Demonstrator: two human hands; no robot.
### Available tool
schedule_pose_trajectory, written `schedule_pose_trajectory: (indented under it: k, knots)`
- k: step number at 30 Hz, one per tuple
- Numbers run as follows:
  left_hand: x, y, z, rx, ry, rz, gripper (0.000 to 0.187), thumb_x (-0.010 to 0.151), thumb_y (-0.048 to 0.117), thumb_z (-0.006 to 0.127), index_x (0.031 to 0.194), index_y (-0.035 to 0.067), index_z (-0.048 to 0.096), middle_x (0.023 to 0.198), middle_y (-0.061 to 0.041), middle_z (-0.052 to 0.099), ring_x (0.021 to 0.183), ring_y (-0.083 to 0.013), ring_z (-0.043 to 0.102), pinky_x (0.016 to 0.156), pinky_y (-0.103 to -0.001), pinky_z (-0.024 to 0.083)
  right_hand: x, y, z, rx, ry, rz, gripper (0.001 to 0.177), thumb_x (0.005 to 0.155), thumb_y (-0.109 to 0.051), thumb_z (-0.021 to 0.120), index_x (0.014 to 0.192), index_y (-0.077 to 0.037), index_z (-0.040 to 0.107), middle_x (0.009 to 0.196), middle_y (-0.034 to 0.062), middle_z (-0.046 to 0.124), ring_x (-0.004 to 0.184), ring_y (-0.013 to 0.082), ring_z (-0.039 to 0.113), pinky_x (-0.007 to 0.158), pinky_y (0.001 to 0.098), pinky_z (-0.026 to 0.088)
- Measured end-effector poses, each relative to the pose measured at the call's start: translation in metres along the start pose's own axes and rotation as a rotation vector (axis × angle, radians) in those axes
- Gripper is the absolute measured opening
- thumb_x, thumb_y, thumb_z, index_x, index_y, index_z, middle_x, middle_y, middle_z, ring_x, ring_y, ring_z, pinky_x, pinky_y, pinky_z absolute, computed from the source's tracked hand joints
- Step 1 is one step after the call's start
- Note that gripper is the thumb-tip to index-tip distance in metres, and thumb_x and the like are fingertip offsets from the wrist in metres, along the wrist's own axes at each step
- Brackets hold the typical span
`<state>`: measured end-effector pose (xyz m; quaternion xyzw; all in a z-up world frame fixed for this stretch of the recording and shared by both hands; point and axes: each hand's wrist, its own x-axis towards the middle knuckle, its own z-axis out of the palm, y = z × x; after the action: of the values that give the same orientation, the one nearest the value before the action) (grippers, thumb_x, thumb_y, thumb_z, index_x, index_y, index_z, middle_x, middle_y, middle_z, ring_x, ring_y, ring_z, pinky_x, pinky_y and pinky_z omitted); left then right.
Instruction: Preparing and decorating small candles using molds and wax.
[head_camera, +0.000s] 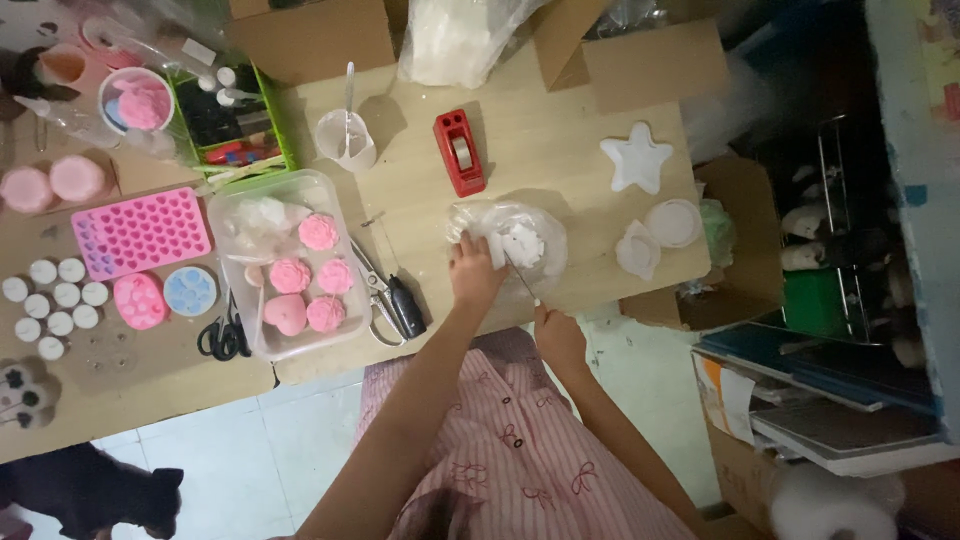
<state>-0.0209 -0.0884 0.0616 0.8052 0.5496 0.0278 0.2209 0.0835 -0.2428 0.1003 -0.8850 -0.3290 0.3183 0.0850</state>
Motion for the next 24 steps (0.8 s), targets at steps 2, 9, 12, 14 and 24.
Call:
schedule_pose_trajectory:
  k: [2, 9, 12, 14, 24]
  knots:
    - [0.002, -0.007, 0.003, -0.061, -0.015, 0.028, 0.074, 0.073, 0.041, 0.087, 0.131, 0.006, 0.057, 0.152, -0.02, 0.04, 0.13, -0.0393, 0.05, 0.101, -0.05, 0.05, 0.007, 0.009, 0.004, -0.019, -0.003, 0.015, 0.065, 0.105, -0.047, 0.037, 0.086, 0.004, 0.073, 0.089, 0.0308, 0.071, 0.087, 0.0505, 0.069, 0.082, 0.0557, 0.055]
    - [0.009, -0.011, -0.046, -0.165, -0.122, 0.261, 0.066, 0.071, 0.024, 0.087, 0.131, 0.015, 0.06, 0.151, -0.016, 0.042, 0.132, -0.0418, 0.047, 0.099, -0.049, 0.051, 0.021, 0.008, -0.012, 0.018, 0.06, 0.062, 0.066, 0.102, -0.051, 0.038, 0.085, 0.002, 0.073, 0.088, 0.0322, 0.07, 0.089, 0.0525, 0.067, 0.083, 0.058, 0.052]
    - [0.007, -0.015, -0.037, -0.161, -0.15, 0.253, 0.063, 0.072, 0.021, 0.085, 0.13, 0.017, 0.061, 0.151, -0.017, 0.041, 0.134, -0.0413, 0.046, 0.101, -0.049, 0.051, 0.015, 0.012, -0.008, 0.105, 0.014, 0.085, 0.069, 0.104, -0.053, 0.039, 0.084, 0.005, 0.072, 0.087, 0.0341, 0.068, 0.09, 0.0534, 0.066, 0.084, 0.0577, 0.052]
    - [0.009, -0.016, -0.03, -0.148, -0.16, 0.26, 0.064, 0.072, 0.02, 0.085, 0.131, 0.018, 0.061, 0.152, -0.017, 0.041, 0.135, -0.0403, 0.046, 0.103, -0.049, 0.051, 0.032, 0.03, 0.014, 0.131, 0.02, 0.087, 0.071, 0.106, -0.052, 0.038, 0.084, 0.007, 0.07, 0.087, 0.0349, 0.068, 0.089, 0.0535, 0.066, 0.084, 0.0576, 0.052]
    - [0.011, -0.02, -0.039, -0.329, -0.135, 0.213, 0.074, 0.068, 0.024, 0.085, 0.136, 0.009, 0.058, 0.147, -0.025, 0.044, 0.131, -0.0431, 0.046, 0.105, -0.047, 0.044, 0.012, -0.016, -0.012, 0.114, 0.035, 0.015, 0.068, 0.104, -0.051, 0.038, 0.082, 0.005, 0.071, 0.083, 0.0323, 0.069, 0.083, 0.0505, 0.068, 0.08, 0.0558, 0.053]
